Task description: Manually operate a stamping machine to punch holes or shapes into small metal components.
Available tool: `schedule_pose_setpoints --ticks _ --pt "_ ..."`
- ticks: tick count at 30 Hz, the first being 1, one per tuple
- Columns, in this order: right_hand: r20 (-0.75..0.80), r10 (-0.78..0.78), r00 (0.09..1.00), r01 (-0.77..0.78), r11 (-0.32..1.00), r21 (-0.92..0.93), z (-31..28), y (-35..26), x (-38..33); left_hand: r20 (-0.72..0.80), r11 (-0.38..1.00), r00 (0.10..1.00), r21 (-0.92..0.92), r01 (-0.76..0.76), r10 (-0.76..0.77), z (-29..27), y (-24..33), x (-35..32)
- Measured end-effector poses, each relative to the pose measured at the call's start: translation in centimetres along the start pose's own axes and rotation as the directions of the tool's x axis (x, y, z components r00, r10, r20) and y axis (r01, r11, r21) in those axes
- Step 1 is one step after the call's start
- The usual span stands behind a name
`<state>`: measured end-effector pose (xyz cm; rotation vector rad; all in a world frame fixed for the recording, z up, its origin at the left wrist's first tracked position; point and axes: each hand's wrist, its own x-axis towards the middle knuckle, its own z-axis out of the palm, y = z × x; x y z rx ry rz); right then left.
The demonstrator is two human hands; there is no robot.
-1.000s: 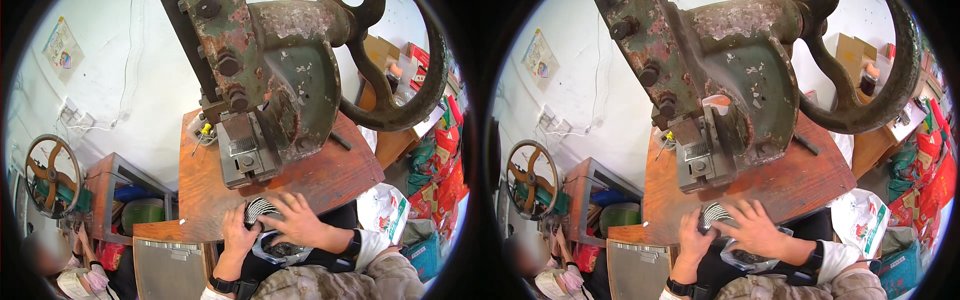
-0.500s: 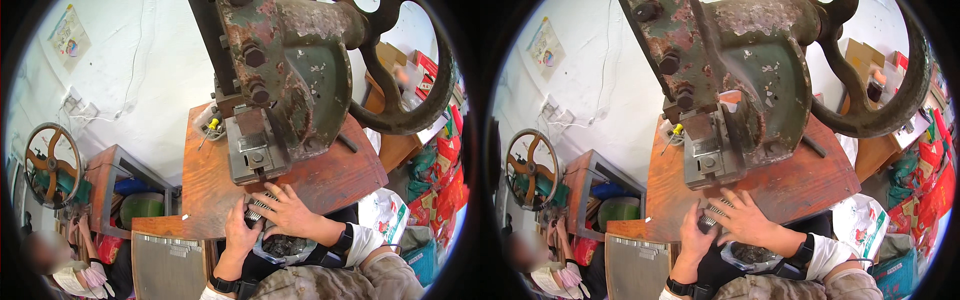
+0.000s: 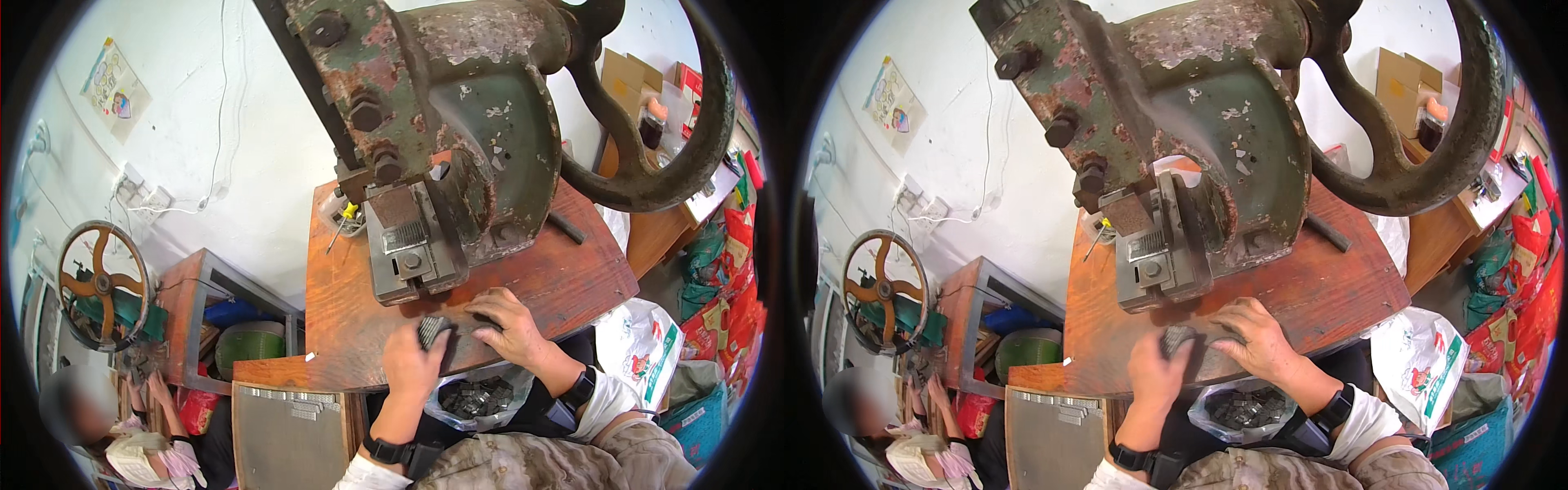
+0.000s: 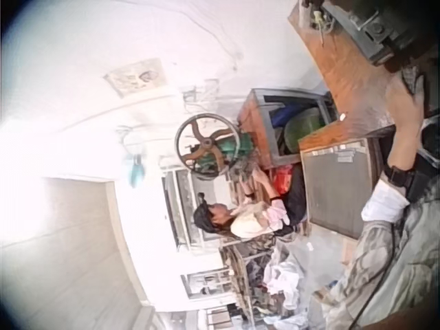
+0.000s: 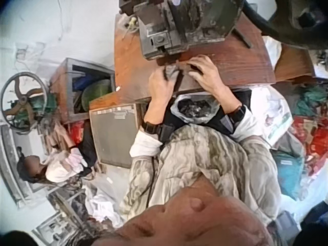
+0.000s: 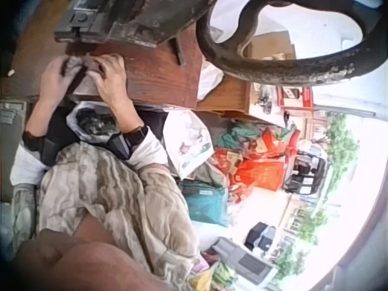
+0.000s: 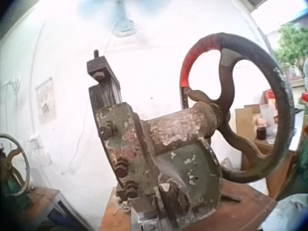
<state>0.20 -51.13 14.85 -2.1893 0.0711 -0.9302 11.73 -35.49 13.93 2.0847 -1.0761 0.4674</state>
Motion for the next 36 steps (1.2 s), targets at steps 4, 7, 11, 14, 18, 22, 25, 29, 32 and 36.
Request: schedule_pose_setpoints --ticks 4,7,11,14,18,22,25,29,32,36 --pt "0.003 0.025 1.000 -0.025 1.000 0.008 -0.3 0.4 -0.1 0.727 -0.445 0.576 -0.685 0.577 -0.372 -5.2 1.2 0.1" --pt "0.005 0.030 1.000 -0.030 0.999 0.012 -0.4 0.3 -0.2 0.765 -0.692 0.606 -0.559 0.457 -0.218 -6.4 0.9 -1.1" --pt "0.006 -0.005 1.000 0.005 1.000 -0.025 0.2 0.3 0.0 0.806 -0.682 0.561 -0.519 0.515 -0.190 -6.5 0.5 -3.8" --pt "0.008 -0.011 1.000 0.011 0.998 -0.056 0.1 0.1 0.2 0.865 -0.655 0.484 -0.443 0.612 -0.133 -6.1 0.4 -6.3" --pt "0.021 -0.020 1.000 0.021 0.997 -0.068 0.8 -0.4 0.1 0.967 -0.415 0.255 -0.231 0.880 0.002 -1.6 -2.1 -12.3" --pt "0.034 -0.010 0.999 0.013 0.996 -0.094 0.6 -1.1 0.2 0.833 0.395 0.393 -0.235 0.888 -0.389 3.0 -2.9 -16.5" --pt "0.053 -0.029 0.998 0.036 0.992 -0.124 0.9 -0.7 0.1 0.250 0.938 0.904 0.086 0.335 -0.346 -2.0 -5.8 -15.0" --pt "0.092 -0.009 0.996 0.026 0.983 -0.182 0.9 -1.3 0.2 -0.081 0.658 0.794 0.512 0.552 -0.603 -11.2 -16.3 -16.8" --pt "0.113 -0.017 0.993 0.043 0.972 -0.230 1.5 -1.7 0.4 -0.032 0.616 0.820 0.644 0.455 -0.572 -14.0 -23.0 -19.2" --pt "0.144 -0.211 0.967 0.245 0.927 -0.285 2.1 -2.3 -1.1 0.037 0.707 0.767 0.417 0.571 -0.641 -13.8 -25.8 -19.9"
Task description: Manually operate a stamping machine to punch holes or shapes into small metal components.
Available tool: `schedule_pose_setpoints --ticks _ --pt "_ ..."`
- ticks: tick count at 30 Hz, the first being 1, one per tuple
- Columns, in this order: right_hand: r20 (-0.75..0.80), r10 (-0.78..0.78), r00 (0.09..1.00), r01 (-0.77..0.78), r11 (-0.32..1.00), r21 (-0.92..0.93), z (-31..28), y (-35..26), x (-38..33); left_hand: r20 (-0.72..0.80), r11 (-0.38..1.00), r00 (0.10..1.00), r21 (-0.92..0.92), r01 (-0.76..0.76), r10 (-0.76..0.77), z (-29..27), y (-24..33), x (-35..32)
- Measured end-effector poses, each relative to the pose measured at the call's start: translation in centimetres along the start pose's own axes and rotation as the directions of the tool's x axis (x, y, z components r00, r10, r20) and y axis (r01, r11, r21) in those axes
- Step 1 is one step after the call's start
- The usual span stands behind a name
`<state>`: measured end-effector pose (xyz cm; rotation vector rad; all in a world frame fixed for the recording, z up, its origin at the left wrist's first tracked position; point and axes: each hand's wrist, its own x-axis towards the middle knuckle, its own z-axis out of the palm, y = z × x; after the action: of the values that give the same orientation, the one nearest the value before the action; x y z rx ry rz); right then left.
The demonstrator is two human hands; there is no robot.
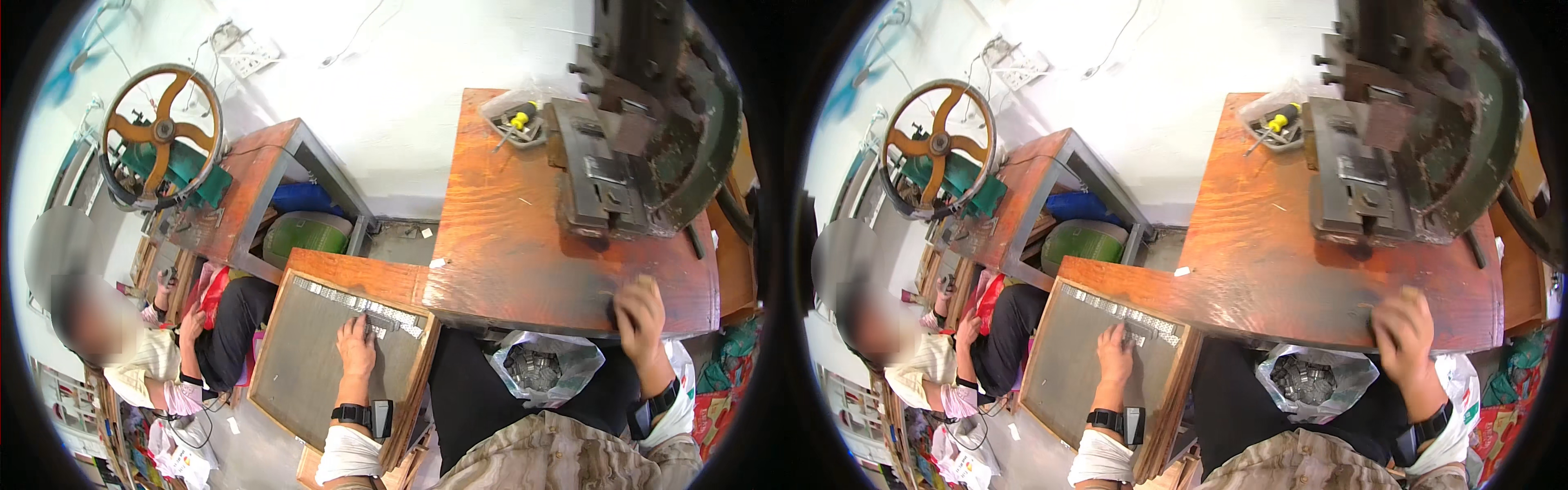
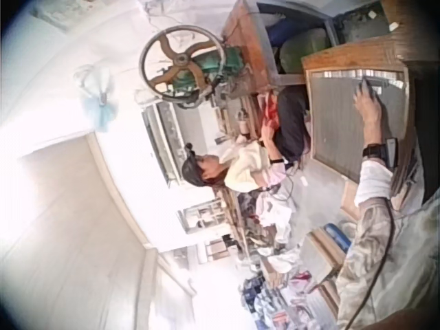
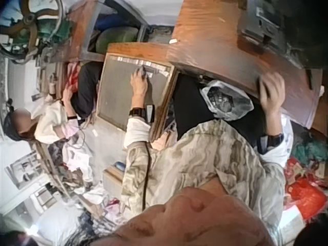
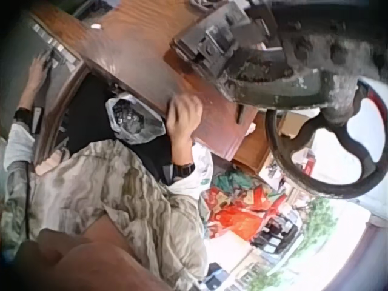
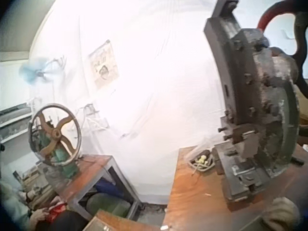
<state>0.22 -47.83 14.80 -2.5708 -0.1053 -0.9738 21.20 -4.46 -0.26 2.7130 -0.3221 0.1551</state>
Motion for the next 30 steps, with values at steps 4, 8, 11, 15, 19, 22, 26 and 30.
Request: schedule_pose_setpoints --ticks 4,8,11,15,19,22,26,30 --pt "0.315 -0.442 0.840 0.269 0.843 0.467 5.1 -6.5 2.0 -0.165 0.973 0.986 -0.230 -0.007 -0.032 1.2 -3.9 -0.2" --pt "0.431 -0.410 0.804 0.138 0.834 0.534 17.8 -10.9 2.5 -0.042 0.963 0.998 -0.268 0.024 -0.036 0.1 -2.2 1.4" --pt "0.479 -0.299 0.825 0.108 0.916 0.387 25.9 -14.0 4.6 -0.006 0.980 0.999 -0.193 0.043 -0.045 -1.0 -1.7 1.9" --pt "0.577 -0.090 0.811 0.005 0.989 0.147 32.4 -16.2 5.4 0.183 0.980 0.979 -0.158 0.118 -0.089 -1.6 -1.3 2.9" --pt "0.555 -0.029 0.831 -0.005 0.998 0.060 33.4 -17.0 5.0 0.190 0.975 0.977 -0.177 0.131 -0.097 -2.0 -1.8 2.9" --pt "0.493 -0.066 0.867 0.014 0.994 0.107 33.7 -16.9 4.5 0.226 0.977 0.972 -0.184 0.103 -0.060 -2.1 -2.0 3.0" --pt "0.518 -0.131 0.845 0.051 0.985 0.166 33.4 -17.1 4.5 0.299 0.876 0.945 -0.410 0.254 -0.134 -2.0 -2.1 2.3" --pt "0.512 -0.115 0.851 -0.020 0.968 0.251 32.6 -18.2 4.4 0.154 0.947 0.987 -0.321 0.013 0.038 -2.5 -1.7 2.1"
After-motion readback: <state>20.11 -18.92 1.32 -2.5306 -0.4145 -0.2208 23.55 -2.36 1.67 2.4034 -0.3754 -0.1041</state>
